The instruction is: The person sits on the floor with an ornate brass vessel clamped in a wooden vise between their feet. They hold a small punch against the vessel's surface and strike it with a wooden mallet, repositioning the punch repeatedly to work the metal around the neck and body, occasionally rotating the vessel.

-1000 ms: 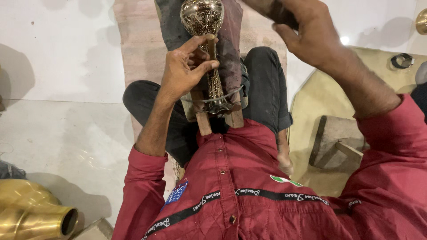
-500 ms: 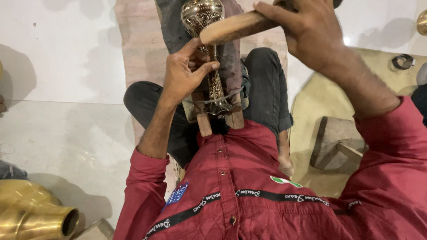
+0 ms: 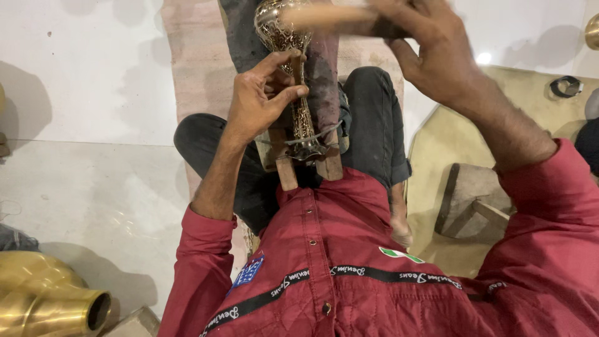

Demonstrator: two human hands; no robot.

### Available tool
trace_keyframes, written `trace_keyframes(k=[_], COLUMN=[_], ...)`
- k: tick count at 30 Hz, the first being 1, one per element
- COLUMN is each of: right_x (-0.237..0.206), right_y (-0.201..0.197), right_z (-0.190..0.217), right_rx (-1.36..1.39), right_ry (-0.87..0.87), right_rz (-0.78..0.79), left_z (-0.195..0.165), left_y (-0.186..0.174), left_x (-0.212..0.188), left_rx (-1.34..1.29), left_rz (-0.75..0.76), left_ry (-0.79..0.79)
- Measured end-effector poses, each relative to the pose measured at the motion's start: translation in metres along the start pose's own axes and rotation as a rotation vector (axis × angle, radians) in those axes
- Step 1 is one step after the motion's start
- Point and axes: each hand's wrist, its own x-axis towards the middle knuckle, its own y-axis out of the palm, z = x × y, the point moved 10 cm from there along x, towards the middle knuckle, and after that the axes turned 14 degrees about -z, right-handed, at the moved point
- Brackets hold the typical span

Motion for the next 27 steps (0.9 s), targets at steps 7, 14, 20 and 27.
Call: trace_keyframes(k=[7, 14, 20, 27], right_x=[-0.014, -0.046, -0.040, 0.007], right_y=[0.010, 0.042, 0.076, 0.180], right_z=[0.002, -0.018, -0.061, -0.108], right_rx=[-0.193, -0.366, 0.170, 0.819], right_ry=[-0.136, -0.177, 0.358, 0.641], right_rz=[0.026, 0.112, 0.008, -0.209], left_z=[0.012, 0.005, -0.001, 0.004], left_y=[-0.003, -0.020, -0.023, 0.002], left_x=[-0.001, -0.023, -0.066, -0.094], left_rx=[0.016, -0.275, -0.312, -0.485], left_rz=[-0.016, -0.296, -0.630, -0.768], left_ry=[-0.067, 0.024, 0.065, -0.020])
